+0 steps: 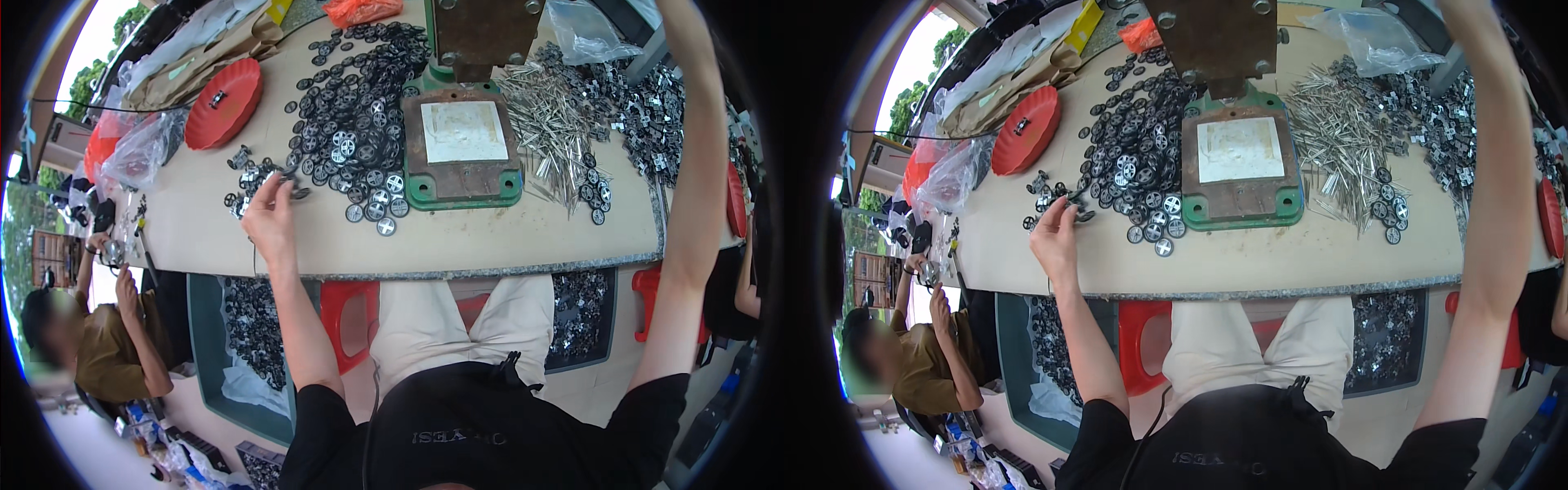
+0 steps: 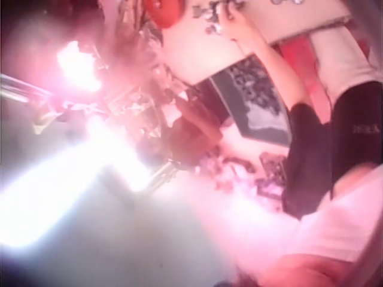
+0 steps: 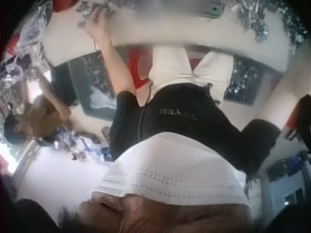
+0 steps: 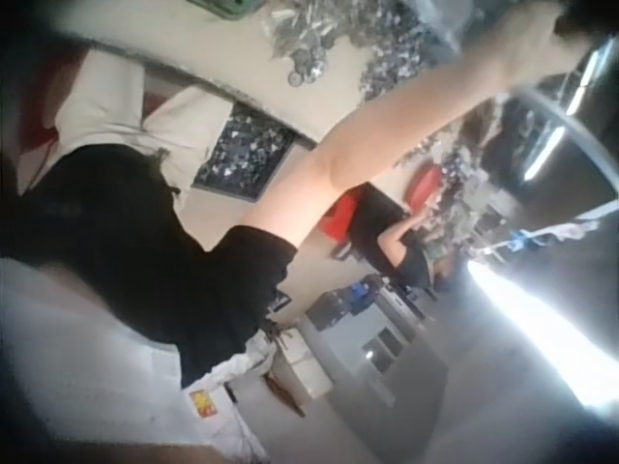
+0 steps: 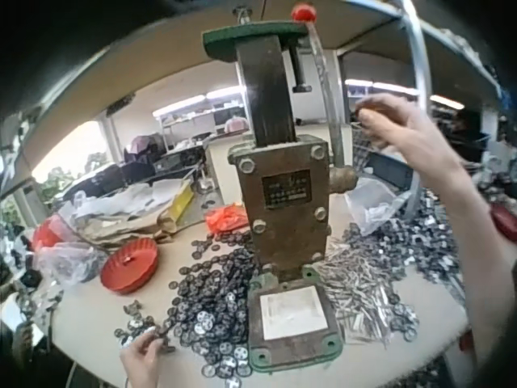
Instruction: Assembling small metal hardware components using a manual press tool on a manufacturing workbench.
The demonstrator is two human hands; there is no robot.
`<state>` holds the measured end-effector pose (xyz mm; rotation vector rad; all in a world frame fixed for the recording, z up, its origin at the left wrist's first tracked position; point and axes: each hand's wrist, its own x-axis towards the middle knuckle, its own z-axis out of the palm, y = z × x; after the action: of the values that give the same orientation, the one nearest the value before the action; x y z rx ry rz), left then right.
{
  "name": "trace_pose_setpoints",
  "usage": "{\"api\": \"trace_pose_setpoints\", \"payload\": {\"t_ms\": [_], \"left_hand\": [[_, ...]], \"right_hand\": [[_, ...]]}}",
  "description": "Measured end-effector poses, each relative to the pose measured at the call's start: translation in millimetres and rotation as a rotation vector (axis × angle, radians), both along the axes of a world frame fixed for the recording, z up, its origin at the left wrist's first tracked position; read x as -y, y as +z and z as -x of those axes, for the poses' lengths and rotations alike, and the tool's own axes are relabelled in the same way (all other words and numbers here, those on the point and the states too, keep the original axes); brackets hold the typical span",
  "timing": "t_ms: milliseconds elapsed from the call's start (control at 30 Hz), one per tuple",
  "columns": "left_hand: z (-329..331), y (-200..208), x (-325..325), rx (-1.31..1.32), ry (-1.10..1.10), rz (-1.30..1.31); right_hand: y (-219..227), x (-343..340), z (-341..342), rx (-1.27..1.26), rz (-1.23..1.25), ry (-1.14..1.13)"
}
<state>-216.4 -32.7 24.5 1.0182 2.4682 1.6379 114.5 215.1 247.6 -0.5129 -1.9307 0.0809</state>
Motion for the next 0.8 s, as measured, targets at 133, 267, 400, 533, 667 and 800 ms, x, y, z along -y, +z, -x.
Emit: {"api": "trace_pose_setpoints", "payload": {"t_ms": [133,267,400,533,667,800], "left_hand": [[-9,4,15,-0.762,0.086,0.122],[-66,1,8,-0.116,-0.152,0.232],[-66,-20,11,-0.304,-0.256,0.222],[-82,-16,15,0.067,-0.192,0.225],[-113,1,18,0.599,-0.446,-0.092],[-154,-5,6,1.092,-0.752,-0.147]], "right_hand": [[-103,13,-38,0.031,0.443,0.028],[-168,69,-65,0.148,0.625,-0.085],[-192,97,-67,0.169,0.843,-0.130],[-201,95,-65,0.376,0.823,-0.126],[-205,88,-51,0.543,0.723,-0.177],[-212,86,-44,0.724,0.696,-0.153]]}}
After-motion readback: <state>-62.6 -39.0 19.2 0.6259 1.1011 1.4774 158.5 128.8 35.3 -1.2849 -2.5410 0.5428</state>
